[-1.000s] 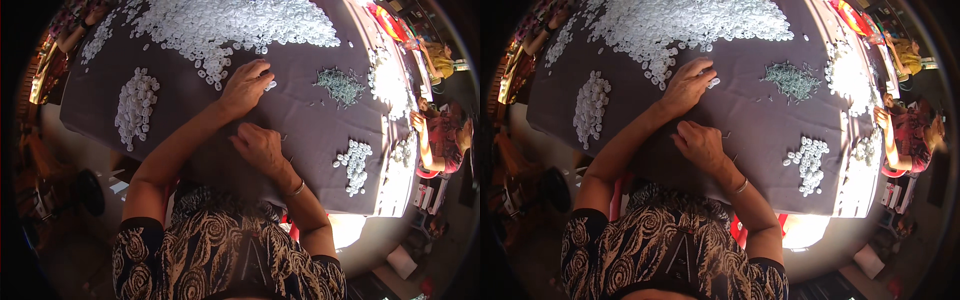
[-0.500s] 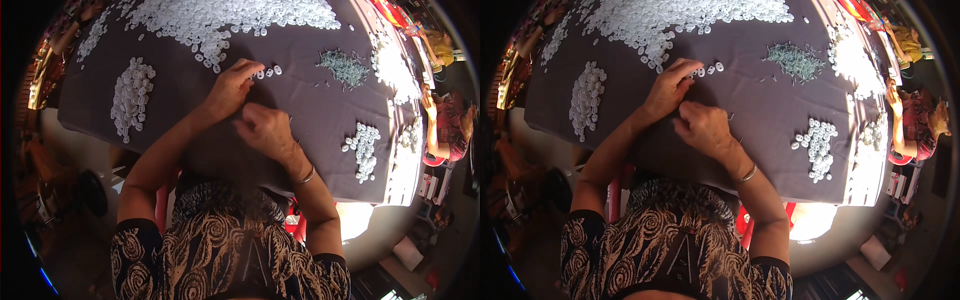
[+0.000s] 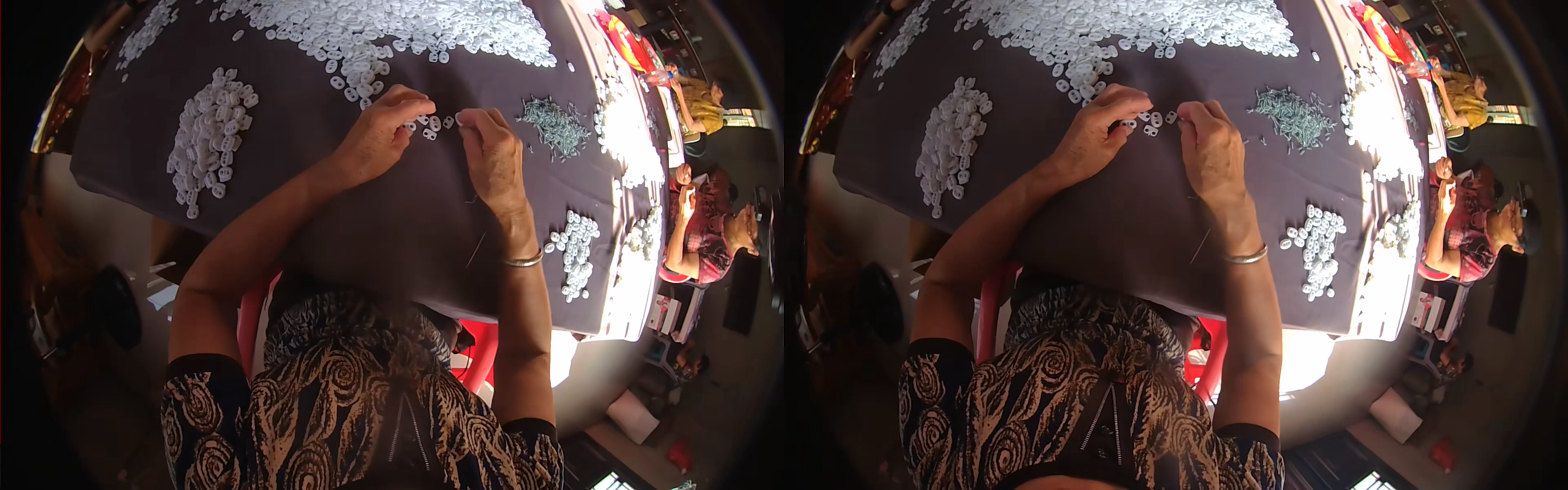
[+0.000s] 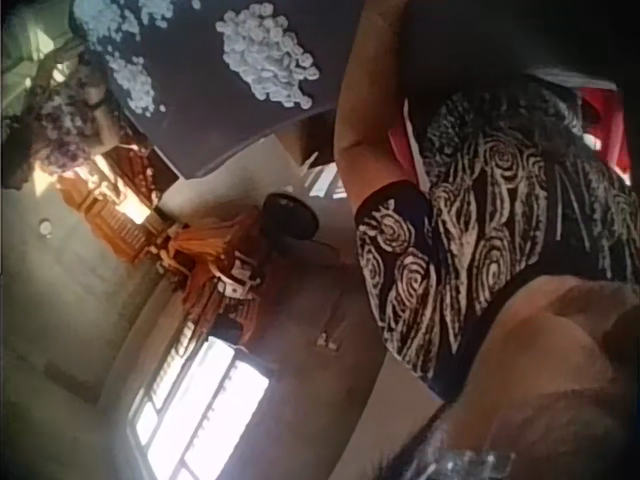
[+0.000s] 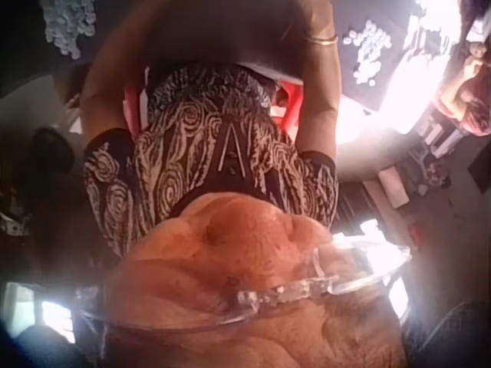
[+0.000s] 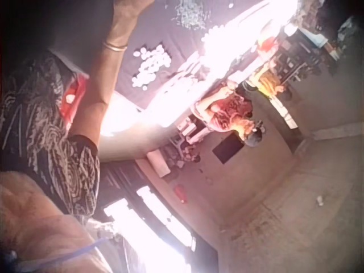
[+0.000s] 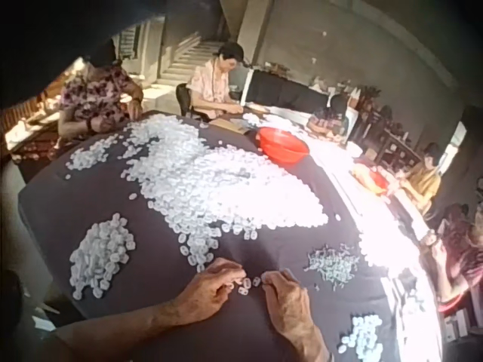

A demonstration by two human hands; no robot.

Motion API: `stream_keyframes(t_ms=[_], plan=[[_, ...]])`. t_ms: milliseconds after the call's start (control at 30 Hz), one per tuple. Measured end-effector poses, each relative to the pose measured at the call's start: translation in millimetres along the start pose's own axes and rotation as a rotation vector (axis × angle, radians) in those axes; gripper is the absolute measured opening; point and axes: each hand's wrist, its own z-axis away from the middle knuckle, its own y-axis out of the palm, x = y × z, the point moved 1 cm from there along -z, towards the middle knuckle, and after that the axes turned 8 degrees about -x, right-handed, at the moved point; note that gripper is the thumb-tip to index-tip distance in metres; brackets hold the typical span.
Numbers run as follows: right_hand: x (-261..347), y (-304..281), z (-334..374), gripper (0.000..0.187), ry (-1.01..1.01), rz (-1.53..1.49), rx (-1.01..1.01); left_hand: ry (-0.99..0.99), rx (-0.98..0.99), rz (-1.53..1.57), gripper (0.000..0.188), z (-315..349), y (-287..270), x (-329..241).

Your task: Manually assembling small plastic connectors by inserting pins and beads using a needle tool.

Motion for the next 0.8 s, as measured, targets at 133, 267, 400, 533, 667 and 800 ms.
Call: stream_keyframes(t_ms=[133, 267, 400, 533, 667, 800], plan=[[-6.5, 3.5, -18.0, 0.012, -0.093, 0.068, 0.174, -0.03, -0.003, 0.036, 0.051, 0.7, -0.3, 1.9], [-6.4, 2.9, -24.3, 0.014, -0.066, 0.111, 0.347, -0.014, 0.006, 0.076, 0.053, 2.4, 2.4, 2.5], [-11.8, 6.3, -29.3, 0.015, -0.018, 0.015, 0.382, -0.03, 0.033, 0.106, 0.053, 0.4, 2.2, -3.5], [-19.0, 6.5, -31.7, 0.015, -0.032, -0.006, 0.35, 0.044, -0.024, -0.061, 0.051, -4.3, 8.1, -4.7], [-16.3, 9.9, -35.1, 0.012, -0.082, -0.015, 0.348, 0.132, -0.026, -0.257, 0.047, -0.1, 8.6, -6.7], [-8.0, 9.6, -23.9, 0.011, -0.078, -0.072, 0.303, 0.144, 0.029, -0.388, 0.047, 7.0, 7.1, -7.4]])
